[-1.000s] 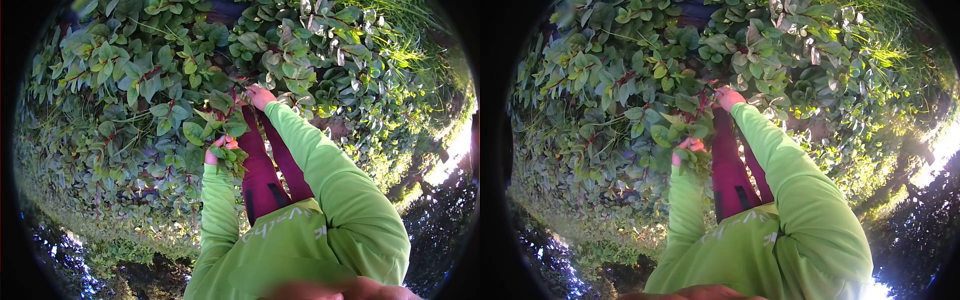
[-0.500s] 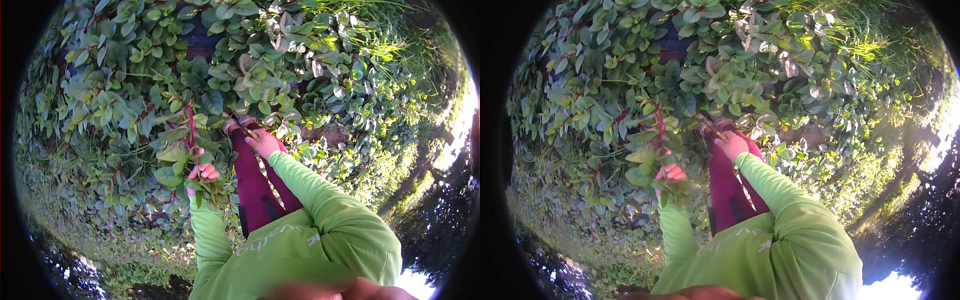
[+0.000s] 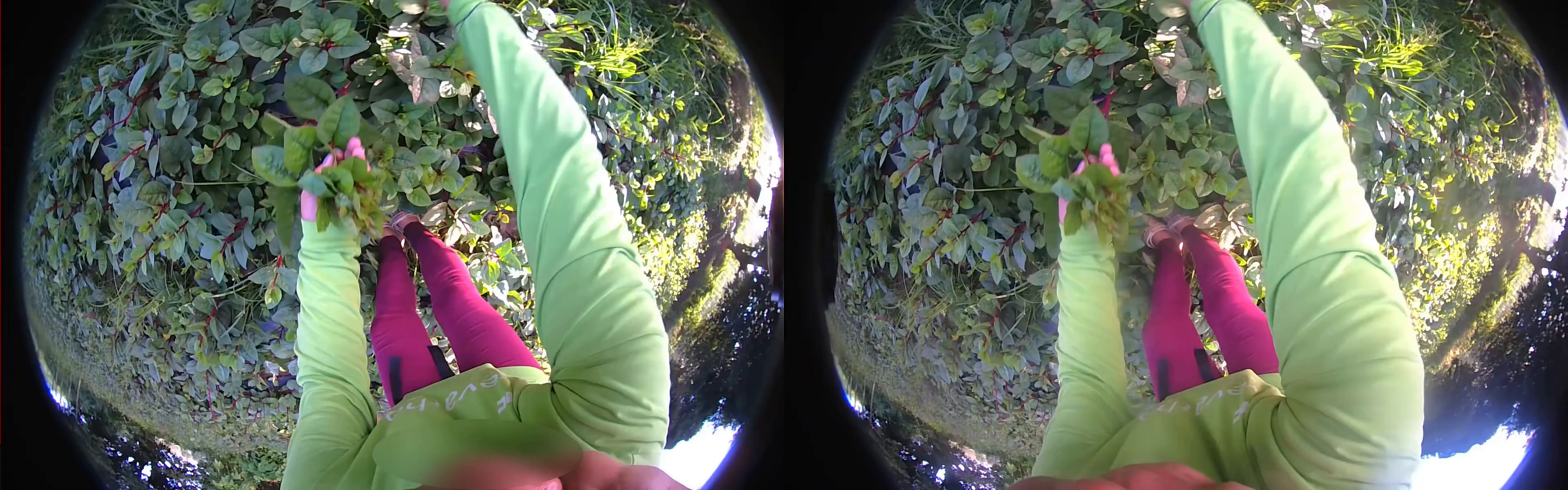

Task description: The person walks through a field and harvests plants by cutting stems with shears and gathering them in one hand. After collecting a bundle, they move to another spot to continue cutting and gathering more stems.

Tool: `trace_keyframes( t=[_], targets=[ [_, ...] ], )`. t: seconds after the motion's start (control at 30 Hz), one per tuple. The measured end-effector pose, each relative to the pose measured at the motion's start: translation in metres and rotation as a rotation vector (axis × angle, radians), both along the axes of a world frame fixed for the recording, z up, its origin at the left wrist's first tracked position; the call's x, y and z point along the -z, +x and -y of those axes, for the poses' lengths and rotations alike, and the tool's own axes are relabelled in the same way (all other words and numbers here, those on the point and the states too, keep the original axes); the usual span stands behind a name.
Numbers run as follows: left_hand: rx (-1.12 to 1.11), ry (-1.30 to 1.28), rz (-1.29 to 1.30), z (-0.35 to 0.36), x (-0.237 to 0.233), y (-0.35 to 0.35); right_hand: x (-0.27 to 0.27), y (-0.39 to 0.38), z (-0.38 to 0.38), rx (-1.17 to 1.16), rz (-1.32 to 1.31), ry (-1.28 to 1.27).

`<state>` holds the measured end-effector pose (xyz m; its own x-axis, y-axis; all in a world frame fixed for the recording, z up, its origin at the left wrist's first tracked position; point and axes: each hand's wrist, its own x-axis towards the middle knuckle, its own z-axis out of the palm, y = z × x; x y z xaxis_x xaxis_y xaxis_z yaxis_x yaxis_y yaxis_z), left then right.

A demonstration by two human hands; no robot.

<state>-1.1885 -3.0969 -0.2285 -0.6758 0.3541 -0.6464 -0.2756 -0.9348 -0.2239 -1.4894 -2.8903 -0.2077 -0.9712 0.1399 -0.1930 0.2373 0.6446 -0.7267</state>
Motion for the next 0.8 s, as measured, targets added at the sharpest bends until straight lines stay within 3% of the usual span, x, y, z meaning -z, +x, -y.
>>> trace_keyframes(
  t=[0.03, 0.07, 0.13, 0.17, 0.23, 0.27, 0.3, 0.37, 0.4, 0.5, 0.63, 0.73, 0.8],
  targets=[
    [-0.019, -0.043, 0.055, -0.015, -0.01, -0.021, 0.0, 0.031, 0.01, -0.12, -0.167, 0.104],
    [-0.01, -0.042, 0.052, -0.025, -0.003, -0.032, -0.004, 0.066, 0.012, -0.191, 0.049, -0.153],
    [0.193, -0.155, -0.258, -0.037, 0.018, -0.05, 0.007, 0.143, 0.015, -0.354, -0.17, -0.05],
    [0.199, -0.157, -0.257, -0.038, 0.04, -0.053, -0.014, 0.183, 0.02, -0.187, 0.153, -0.377],
    [0.346, -0.259, -0.121, -0.036, 0.082, -0.047, -0.001, 0.237, 0.007, -0.443, -0.144, -0.191],
    [0.363, -0.113, -0.018, -0.054, 0.043, -0.057, -0.003, 0.254, 0.001, -0.472, -0.106, -0.21],
    [0.374, -0.107, -0.011, -0.057, 0.048, -0.051, -0.006, 0.266, -0.005, -0.499, -0.067, -0.229],
    [0.379, -0.022, -0.061, -0.054, 0.062, -0.035, -0.02, 0.264, -0.028, -0.533, 0.194, -0.284],
    [0.636, -0.373, -0.036, -0.046, 0.056, -0.031, -0.027, 0.254, -0.039, -0.481, 0.128, -0.207],
    [0.568, -0.147, -0.024, -0.043, 0.048, -0.016, -0.038, 0.201, -0.067, -0.308, -0.086, 0.127],
    [0.466, 0.057, -0.023, -0.043, 0.026, 0.002, 0.04, 0.153, -0.076, -0.465, 0.064, 0.395],
    [0.413, 0.103, -0.032, -0.036, 0.01, 0.01, 0.118, 0.151, -0.083, -0.578, 0.367, 0.535],
    [0.377, 0.142, -0.032, -0.027, 0.005, 0.017, 0.138, 0.16, -0.095, -0.626, 0.491, 0.592]
  ],
)
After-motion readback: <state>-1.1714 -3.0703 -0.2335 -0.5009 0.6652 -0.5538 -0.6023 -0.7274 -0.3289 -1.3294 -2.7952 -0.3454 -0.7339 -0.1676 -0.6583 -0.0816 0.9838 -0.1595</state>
